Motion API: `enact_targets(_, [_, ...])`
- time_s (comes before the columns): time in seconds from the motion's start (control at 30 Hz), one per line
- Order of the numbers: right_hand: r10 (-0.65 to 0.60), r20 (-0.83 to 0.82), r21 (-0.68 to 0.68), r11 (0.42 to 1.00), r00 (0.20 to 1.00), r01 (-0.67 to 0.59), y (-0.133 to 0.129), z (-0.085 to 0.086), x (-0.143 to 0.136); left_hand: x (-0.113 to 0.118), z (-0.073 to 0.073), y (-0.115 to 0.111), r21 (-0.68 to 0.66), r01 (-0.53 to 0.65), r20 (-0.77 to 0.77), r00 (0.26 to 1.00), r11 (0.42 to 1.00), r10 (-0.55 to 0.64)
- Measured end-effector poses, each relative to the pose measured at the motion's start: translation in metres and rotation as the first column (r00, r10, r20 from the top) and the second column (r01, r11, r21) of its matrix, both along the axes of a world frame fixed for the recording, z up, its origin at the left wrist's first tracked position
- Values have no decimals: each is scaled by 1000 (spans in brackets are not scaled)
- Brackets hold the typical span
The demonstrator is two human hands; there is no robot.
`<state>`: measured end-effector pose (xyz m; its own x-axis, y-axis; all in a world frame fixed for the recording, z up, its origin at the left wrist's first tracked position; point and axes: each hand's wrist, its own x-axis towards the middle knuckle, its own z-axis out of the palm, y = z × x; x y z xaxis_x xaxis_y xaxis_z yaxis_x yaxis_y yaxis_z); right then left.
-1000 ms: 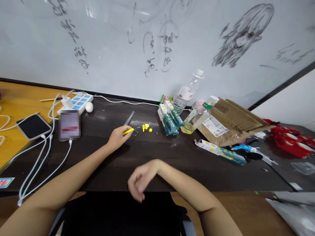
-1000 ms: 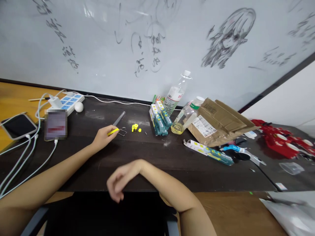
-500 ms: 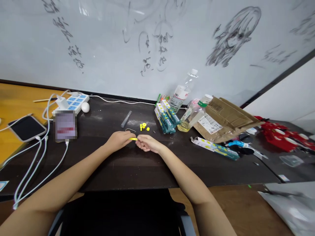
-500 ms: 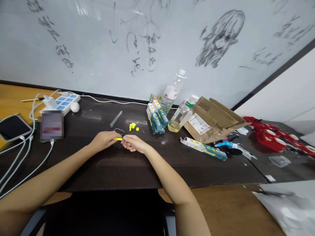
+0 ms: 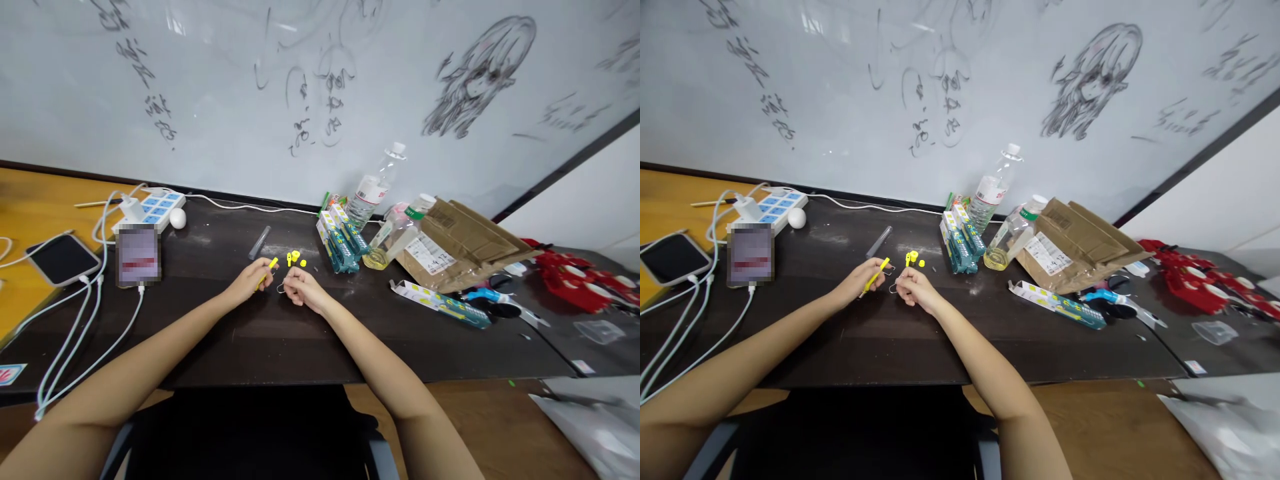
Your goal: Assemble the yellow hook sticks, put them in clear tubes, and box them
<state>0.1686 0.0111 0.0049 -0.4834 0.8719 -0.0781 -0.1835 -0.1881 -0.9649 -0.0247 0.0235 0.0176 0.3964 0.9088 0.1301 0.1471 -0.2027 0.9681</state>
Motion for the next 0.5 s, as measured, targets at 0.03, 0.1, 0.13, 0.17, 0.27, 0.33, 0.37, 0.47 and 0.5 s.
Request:
enact_targets(0.03, [-32,11,13,999,999,32,1,-1,0,0,0,2,-126,8,96,995,992,4])
enact_targets(0.1, [-59,29,20,998,998,58,2,-3,-1,-2,0,6,-268,28,215,976,963,31])
enact_targets(0.13, [-58,37,23,998,998,57,2,-3,-2,-3,0,7,-299,35,244,969,954,41])
enact_targets(0.17, [-56,45,29,998,997,54,2,-4,-2,-4,1,7,-313,39,258,965,949,45])
enact_targets(0.27, [-56,69,54,997,996,52,1,-5,-4,-4,2,4,-315,65,243,970,947,15])
enact_targets(0.33, [-63,81,64,996,995,58,1,-5,-4,-3,2,2,-315,80,226,974,946,-7])
enact_targets(0.37, [-67,85,66,996,994,61,1,-5,-5,-3,3,2,-321,83,225,974,943,-9])
enact_targets(0.47, [-69,89,68,996,994,63,1,-6,-5,-2,3,1,-351,76,250,968,933,16])
enact_targets(0.5, [-69,89,69,996,994,63,1,-6,-4,-2,3,1,-363,78,260,965,929,21])
